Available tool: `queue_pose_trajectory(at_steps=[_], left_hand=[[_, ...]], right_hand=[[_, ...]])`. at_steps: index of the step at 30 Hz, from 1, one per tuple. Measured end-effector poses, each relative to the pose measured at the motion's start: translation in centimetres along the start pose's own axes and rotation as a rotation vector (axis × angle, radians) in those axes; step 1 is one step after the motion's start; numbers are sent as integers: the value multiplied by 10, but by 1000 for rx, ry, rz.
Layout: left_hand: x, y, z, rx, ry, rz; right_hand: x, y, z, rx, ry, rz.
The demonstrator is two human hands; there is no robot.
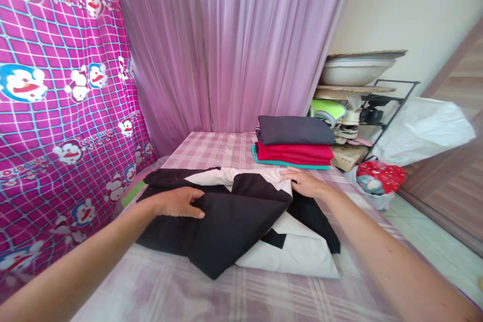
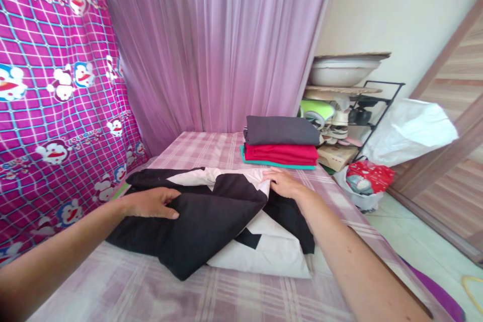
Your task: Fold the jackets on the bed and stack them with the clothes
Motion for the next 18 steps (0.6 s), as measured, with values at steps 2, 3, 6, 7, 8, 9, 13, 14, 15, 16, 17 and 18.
queue_pose_trajectory(at_steps=[2, 3, 6, 7, 8, 9, 13, 14, 15, 16, 17, 18], left_hand=[[9, -31, 3, -9, -63, 47], [15, -51, 2, -36, -91, 47], [36, -105, -9, -168, -183, -34], [44, -116, -15, -203, -222, -82], [52, -121, -23, -219, -259, -129], [59, -121, -31, -223, -296, -188], [77, -85, -60, -355, -419, -514], [78, -73, -64, -390, -425, -548], [78, -63, -66, -425, -427, -573], [76, -55, -68, -453, -420, -583], [73, -48, -68, -489, -394, -593], [69, -43, -69, -529, -338, -597]], right_hand=[[0, -3, -4, 11, 36, -13], [0, -5, -6, 8, 63, -22], [4, -6, -16, -25, 140, -85], [7, -5, -20, -30, 151, -103], [10, -3, -23, -32, 155, -107], [14, -1, -26, -36, 161, -94], [22, 11, -31, -97, 294, 106], [23, 14, -30, -121, 335, 153], [24, 15, -29, -137, 363, 183], [25, 15, -29, -148, 378, 199], [28, 14, -29, -161, 382, 206], [32, 12, -30, -184, 376, 209]])
Point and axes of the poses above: each hand's wrist, its own z-axis away from the middle knuckle, its own y-axis out of the palm, x = y × z, the point moved 3 cm from there along -z, towards the middle knuckle, and after that the axes turned 15 degrees about -x, right-handed, at the moved point
